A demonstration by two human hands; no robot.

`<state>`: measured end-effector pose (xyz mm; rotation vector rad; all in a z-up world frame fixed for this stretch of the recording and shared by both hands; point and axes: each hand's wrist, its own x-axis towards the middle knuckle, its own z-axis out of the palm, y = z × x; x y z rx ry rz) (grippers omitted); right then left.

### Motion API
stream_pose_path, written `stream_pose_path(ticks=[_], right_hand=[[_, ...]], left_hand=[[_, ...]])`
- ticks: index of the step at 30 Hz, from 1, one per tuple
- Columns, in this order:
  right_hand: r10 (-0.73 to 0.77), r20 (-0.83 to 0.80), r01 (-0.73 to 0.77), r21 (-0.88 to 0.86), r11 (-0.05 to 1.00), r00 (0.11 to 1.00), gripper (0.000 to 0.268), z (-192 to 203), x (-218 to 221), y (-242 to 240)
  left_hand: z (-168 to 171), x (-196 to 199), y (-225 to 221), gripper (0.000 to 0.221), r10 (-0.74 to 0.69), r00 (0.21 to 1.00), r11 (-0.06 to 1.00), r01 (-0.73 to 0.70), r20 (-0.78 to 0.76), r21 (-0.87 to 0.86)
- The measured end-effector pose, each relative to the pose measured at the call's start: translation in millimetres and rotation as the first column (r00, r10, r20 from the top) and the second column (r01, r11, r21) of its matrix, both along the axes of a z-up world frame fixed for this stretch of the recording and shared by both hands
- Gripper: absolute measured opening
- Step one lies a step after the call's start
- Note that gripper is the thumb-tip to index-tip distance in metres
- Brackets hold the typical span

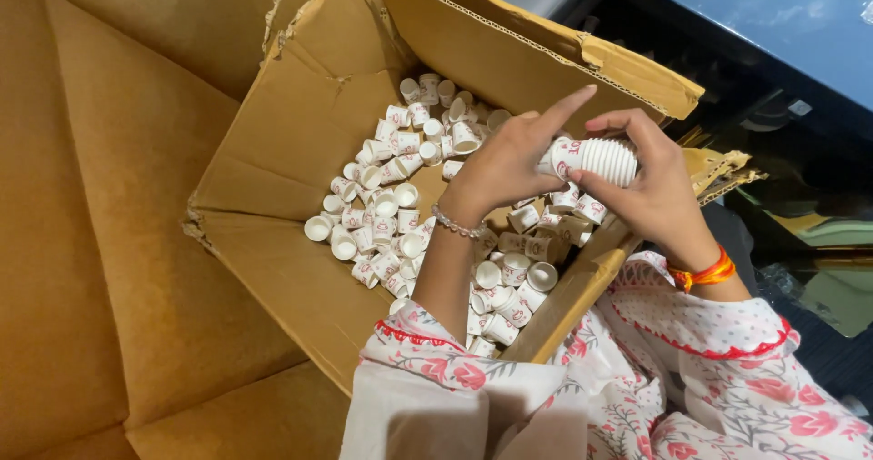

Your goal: Sorting small paper cups from a cardboard box and stacking them into neat piles on a table.

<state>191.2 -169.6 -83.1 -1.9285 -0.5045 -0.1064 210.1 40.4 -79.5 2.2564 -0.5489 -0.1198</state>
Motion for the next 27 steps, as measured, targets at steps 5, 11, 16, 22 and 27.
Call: stream_pose_path(ticks=[5, 11, 16, 22, 27], right_hand=[[0.039, -0.012, -0.039, -0.001, 0.999, 0.999, 0.055, -3.2, 3.7, -3.7], [-0.109, -0.111, 0.115, 0.048, 0.992, 0.988, 0.051, -2.9, -0.9, -4.6], [-0.146, -0.150, 0.173, 0.188, 0.967, 0.978, 0.042, -18.5, -3.7, -9.8], [-0.154, -0.143, 0.168, 0.099, 0.981, 0.978, 0.052, -8.4, -1.0, -4.9], [-0.132, -0.177, 0.148, 0.078, 0.986, 0.975, 0.058, -11.4, 0.0, -9.8]], left_hand=[[-5.8, -7.7, -19.4, 0.102, -0.027, 0.963, 0.985, -0.020, 0.270, 0.171], [-15.6, 7.3, -14.9, 0.097, -0.121, 0.849, 0.979, 0.016, 0.515, 0.204], [-134.5, 43.0, 18.8, 0.049, 0.037, 0.957, 0.885, -0.166, -0.288, -0.436], [-238.7, 9.7, -55.2, 0.050, 0.441, 0.877, 0.881, -0.383, -0.188, 0.277], [-249.7, 4.7, -63.4, 0.042, 0.454, 0.876, 0.861, -0.384, -0.163, 0.333]])
